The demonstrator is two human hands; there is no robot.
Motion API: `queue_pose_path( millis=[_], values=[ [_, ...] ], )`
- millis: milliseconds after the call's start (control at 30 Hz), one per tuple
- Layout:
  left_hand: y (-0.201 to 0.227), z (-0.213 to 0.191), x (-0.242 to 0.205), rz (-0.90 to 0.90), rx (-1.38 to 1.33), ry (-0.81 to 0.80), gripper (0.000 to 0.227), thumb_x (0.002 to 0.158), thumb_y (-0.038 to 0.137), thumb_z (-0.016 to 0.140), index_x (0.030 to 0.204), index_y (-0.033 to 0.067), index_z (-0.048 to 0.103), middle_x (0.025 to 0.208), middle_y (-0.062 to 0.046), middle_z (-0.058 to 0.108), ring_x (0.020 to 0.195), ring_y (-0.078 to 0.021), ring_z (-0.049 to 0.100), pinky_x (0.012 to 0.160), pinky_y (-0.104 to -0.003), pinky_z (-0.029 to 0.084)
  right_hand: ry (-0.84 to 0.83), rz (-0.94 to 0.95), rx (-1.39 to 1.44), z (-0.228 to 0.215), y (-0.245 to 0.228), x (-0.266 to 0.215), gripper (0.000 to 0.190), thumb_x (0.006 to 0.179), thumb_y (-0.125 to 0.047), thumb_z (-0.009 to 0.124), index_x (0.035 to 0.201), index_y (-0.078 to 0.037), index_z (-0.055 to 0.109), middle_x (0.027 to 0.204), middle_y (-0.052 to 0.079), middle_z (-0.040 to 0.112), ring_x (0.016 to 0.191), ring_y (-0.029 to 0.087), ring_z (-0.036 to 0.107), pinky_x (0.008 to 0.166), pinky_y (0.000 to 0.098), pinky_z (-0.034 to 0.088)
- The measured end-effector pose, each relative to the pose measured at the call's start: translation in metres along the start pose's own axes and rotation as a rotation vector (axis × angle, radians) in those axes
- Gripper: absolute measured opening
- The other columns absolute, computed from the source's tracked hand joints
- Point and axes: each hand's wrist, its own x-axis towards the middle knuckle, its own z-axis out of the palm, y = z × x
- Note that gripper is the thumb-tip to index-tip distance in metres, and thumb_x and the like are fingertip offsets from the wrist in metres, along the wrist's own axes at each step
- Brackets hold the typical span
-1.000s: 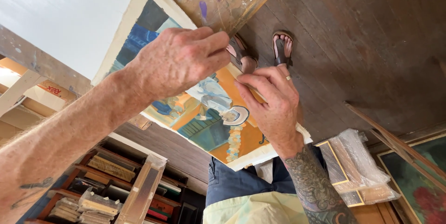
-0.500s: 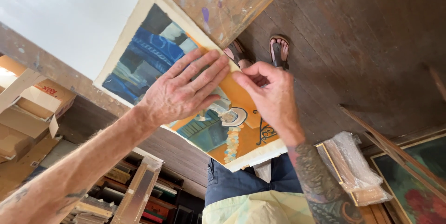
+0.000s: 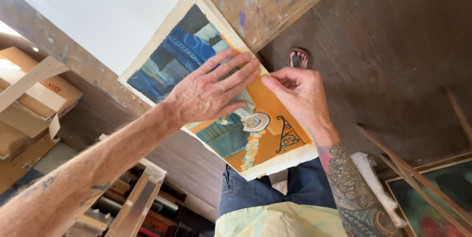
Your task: Aligning a painted sheet with a backing material and pressing it down using a cloth to ensure even contact.
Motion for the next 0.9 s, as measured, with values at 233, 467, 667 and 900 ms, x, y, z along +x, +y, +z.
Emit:
queue_pose_path(
  millis=[233, 467, 667, 900],
  values=[
    [0.005, 0.0, -0.008, -0.018, -0.025, 0.055, 0.062, 0.118, 0.042, 0.051, 0.16, -0.0007, 0.035, 0.165, -0.019, 0.032, 0.155, -0.0301, 0.032, 0.129, -0.045, 0.024, -0.068, 0.165, 0.047, -0.009, 0.002, -0.014, 0.029, 0.089, -0.026, 0.072, 0.112, -0.009, 0.08, 0.097, 0.001, 0.081, 0.085, 0.005, 0.071, 0.078, 0.0193, 0.056],
    [0.003, 0.004, -0.007, -0.155, 0.006, -0.062, 0.088, 0.108, 0.07, 0.043, 0.165, 0.0046, 0.031, 0.168, -0.02, 0.03, 0.155, -0.0356, 0.029, 0.129, -0.05, 0.022, -0.007, -0.105, 0.02, -0.002, 0.033, -0.004, 0.011, 0.091, -0.018, 0.08, 0.092, -0.007, 0.081, 0.075, -0.006, 0.072, 0.069, -0.001, 0.056, 0.063, 0.0166, 0.047],
    [0.003, 0.007, -0.01, -0.164, -0.071, -0.102, 0.089, 0.107, 0.07, 0.036, 0.167, 0.0066, 0.022, 0.171, -0.019, 0.02, 0.158, -0.0347, 0.02, 0.129, -0.051, 0.015, -0.031, -0.049, 0.023, -0.005, 0.029, 0.0, 0.017, 0.087, -0.02, 0.082, 0.099, -0.007, 0.082, 0.084, 0.001, 0.079, 0.074, 0.003, 0.066, 0.068, 0.0175, 0.055],
    [0.008, -0.002, -0.021, -0.282, -0.012, -0.097, 0.077, 0.119, 0.061, 0.037, 0.167, 0.0059, 0.012, 0.172, -0.015, 0.009, 0.16, -0.0294, 0.01, 0.132, -0.049, 0.009, -0.057, 0.024, 0.0, -0.005, 0.015, -0.017, 0.034, 0.099, -0.037, 0.06, 0.106, -0.01, 0.08, 0.095, -0.002, 0.077, 0.09, 0.008, 0.067, 0.082, 0.0266, 0.052]
  ],
)
